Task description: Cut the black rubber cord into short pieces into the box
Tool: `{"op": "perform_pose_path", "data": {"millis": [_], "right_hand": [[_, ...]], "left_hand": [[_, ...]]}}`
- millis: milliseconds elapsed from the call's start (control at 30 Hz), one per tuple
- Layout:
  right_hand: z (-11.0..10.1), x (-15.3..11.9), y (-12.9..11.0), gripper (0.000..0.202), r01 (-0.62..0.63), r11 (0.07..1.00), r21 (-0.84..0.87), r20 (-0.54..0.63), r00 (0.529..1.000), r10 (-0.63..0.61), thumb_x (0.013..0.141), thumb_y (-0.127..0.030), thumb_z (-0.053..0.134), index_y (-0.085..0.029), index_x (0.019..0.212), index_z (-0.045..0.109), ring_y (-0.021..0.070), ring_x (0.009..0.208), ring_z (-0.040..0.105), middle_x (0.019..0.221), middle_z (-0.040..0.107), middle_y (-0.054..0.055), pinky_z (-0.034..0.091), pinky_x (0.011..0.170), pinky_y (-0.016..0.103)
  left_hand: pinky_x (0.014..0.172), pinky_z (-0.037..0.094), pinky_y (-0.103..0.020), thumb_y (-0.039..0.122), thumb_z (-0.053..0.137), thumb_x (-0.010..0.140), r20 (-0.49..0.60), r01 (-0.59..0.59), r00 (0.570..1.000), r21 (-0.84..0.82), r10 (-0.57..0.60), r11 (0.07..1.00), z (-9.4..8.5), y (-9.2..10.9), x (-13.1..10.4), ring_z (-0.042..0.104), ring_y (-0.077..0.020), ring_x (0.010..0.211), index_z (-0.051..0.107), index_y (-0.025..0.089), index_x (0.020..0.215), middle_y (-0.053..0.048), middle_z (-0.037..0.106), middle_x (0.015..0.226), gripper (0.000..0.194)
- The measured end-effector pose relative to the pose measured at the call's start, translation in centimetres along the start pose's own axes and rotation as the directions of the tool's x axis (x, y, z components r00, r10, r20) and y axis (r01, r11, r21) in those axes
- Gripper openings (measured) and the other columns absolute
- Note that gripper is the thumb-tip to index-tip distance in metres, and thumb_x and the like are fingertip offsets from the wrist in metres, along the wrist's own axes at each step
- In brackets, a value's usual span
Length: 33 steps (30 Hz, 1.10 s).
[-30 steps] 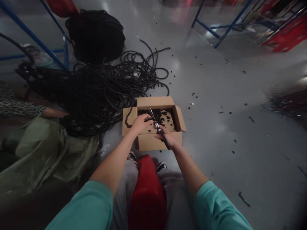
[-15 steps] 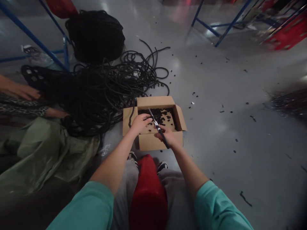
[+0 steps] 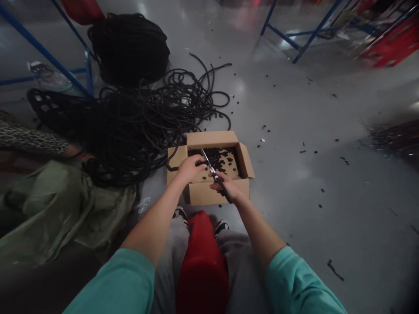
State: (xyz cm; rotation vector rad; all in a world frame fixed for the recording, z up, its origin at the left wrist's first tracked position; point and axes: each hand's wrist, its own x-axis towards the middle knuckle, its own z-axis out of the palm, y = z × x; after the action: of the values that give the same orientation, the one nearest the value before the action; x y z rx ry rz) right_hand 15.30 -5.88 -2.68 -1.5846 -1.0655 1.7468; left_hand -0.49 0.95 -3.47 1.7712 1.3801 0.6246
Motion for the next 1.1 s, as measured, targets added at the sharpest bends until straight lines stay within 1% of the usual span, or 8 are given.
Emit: {"op": "perform_pose_path", "data": {"millis": [267, 400, 600, 667, 800, 900, 1000, 1100], "right_hand": [[0.2, 0.5, 0.2, 0.045, 0.017, 0.998, -0.056, -0.092, 0.996, -0.022, 0.048, -0.020, 0.059, -0.015, 0.093, 0.062, 0.0063, 0.045, 0.035, 0.052, 0.041, -0.007, 0.028, 0.046, 0.021], [0.0, 0.5, 0.3, 0.041, 0.049, 0.988, -0.150, -0.115, 0.991, -0.066, 0.050, -0.019, 0.058, -0.016, 0.090, 0.064, 0.0068, 0.048, 0.035, 0.054, 0.043, -0.006, 0.027, 0.047, 0.021], [-0.3, 0.6, 0.5, 0.044, 0.081, 0.984, -0.158, -0.076, 0.993, -0.094, 0.049, -0.018, 0.059, -0.018, 0.093, 0.064, 0.0077, 0.053, 0.038, 0.059, 0.046, -0.006, 0.030, 0.050, 0.021], [-0.4, 0.5, 0.5, 0.047, 0.037, 0.993, -0.110, -0.039, 0.998, -0.042, 0.050, -0.019, 0.059, -0.017, 0.097, 0.062, 0.0074, 0.049, 0.037, 0.056, 0.045, -0.006, 0.029, 0.048, 0.021], [-0.5, 0.2, 0.2, 0.048, -0.030, 0.998, -0.050, 0.015, 0.999, 0.030, 0.049, -0.019, 0.059, -0.016, 0.097, 0.060, 0.0074, 0.046, 0.036, 0.054, 0.043, -0.007, 0.029, 0.047, 0.022], [-0.3, 0.1, 0.2, 0.045, 0.016, 0.999, -0.046, 0.004, 1.000, -0.016, 0.049, -0.019, 0.060, -0.017, 0.094, 0.059, 0.0089, 0.055, 0.041, 0.061, 0.046, -0.005, 0.033, 0.053, 0.022], [-0.1, 0.2, 0.4, 0.041, 0.074, 0.994, -0.081, -0.030, 0.997, -0.076, 0.049, -0.021, 0.061, -0.017, 0.090, 0.059, 0.0117, 0.068, 0.045, 0.071, 0.049, -0.003, 0.035, 0.062, 0.023], [0.1, 0.3, 0.5, 0.041, 0.057, 0.993, -0.100, -0.051, 0.997, -0.062, 0.051, -0.023, 0.061, -0.017, 0.092, 0.058, 0.0118, 0.068, 0.044, 0.072, 0.049, -0.003, 0.035, 0.062, 0.024]], "left_hand": [[0.078, 0.044, -0.030, 0.022, 0.058, 0.068, -0.059, 0.061, 0.997, 0.105, -0.055, 0.993, -0.1, 0.4, -0.1, 0.060, -0.0171, 0.082, 0.063, 0.018, 0.081, -0.004, 0.067, 0.088, 0.015], [0.076, 0.044, -0.029, 0.023, 0.059, 0.066, -0.045, 0.083, 0.996, 0.064, -0.080, 0.994, -0.2, 0.3, 0.1, 0.059, -0.0169, 0.081, 0.063, 0.017, 0.079, -0.004, 0.067, 0.087, 0.015], [0.055, 0.042, -0.023, 0.031, 0.053, 0.070, 0.218, 0.171, 0.967, -0.165, -0.133, 0.971, -1.0, 0.1, -0.1, 0.052, -0.0099, 0.051, 0.064, 0.014, 0.078, -0.001, 0.063, 0.065, 0.022], [0.053, 0.040, -0.023, 0.031, 0.053, 0.070, 0.234, 0.192, 0.961, -0.176, -0.149, 0.966, -1.1, 0.3, -0.2, 0.049, -0.0092, 0.047, 0.066, 0.014, 0.078, 0.000, 0.061, 0.060, 0.023], [0.062, 0.042, -0.025, 0.027, 0.057, 0.067, 0.141, 0.167, 0.976, 0.023, -0.169, 0.986, -1.2, 0.7, -0.2, 0.058, -0.0154, 0.064, 0.068, 0.016, 0.084, -0.003, 0.067, 0.071, 0.023], [0.071, 0.042, -0.028, 0.027, 0.058, 0.067, 0.055, 0.141, 0.986, 0.233, -0.157, 0.962, -0.8, 1.2, -0.3, 0.060, -0.0210, 0.086, 0.069, 0.021, 0.086, -0.004, 0.069, 0.091, 0.022], [0.071, 0.042, -0.029, 0.030, 0.056, 0.070, -0.011, 0.152, 0.987, 0.389, -0.160, 0.909, -0.1, 1.8, -0.7, 0.059, -0.0230, 0.090, 0.068, 0.024, 0.091, -0.005, 0.068, 0.096, 0.024], [0.071, 0.041, -0.030, 0.029, 0.054, 0.073, -0.042, 0.134, 0.991, 0.474, -0.129, 0.870, 0.5, 2.2, -1.2, 0.060, -0.0233, 0.087, 0.066, 0.025, 0.093, -0.005, 0.068, 0.093, 0.024]]}}
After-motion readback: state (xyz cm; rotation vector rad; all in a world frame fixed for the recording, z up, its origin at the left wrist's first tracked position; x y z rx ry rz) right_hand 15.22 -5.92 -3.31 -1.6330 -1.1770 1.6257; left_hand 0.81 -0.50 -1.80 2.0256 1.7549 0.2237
